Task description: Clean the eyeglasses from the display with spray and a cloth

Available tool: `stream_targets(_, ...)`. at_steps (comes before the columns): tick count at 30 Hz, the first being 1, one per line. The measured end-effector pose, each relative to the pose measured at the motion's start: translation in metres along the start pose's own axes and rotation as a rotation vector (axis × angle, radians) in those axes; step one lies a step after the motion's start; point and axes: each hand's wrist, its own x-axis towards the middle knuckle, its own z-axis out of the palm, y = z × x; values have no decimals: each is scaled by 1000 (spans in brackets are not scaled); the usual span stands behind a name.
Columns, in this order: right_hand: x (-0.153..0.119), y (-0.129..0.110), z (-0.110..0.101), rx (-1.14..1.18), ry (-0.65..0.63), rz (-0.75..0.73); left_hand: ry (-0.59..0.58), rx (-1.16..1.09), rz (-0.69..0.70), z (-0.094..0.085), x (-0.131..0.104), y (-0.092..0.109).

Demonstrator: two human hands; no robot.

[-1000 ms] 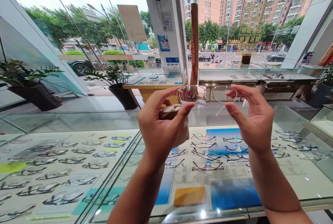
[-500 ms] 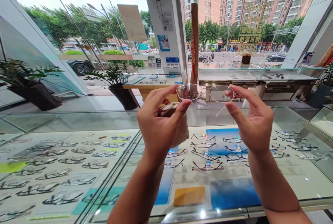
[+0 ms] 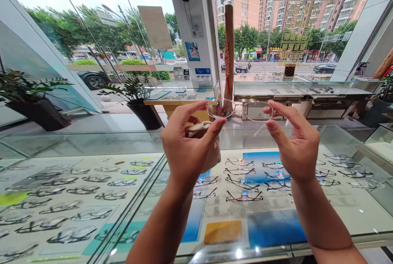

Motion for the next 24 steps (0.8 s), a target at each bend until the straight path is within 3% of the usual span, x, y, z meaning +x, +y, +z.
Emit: stream_targets(24, -1, 3, 4, -87, 34, 79, 41, 49, 117, 8, -7, 1)
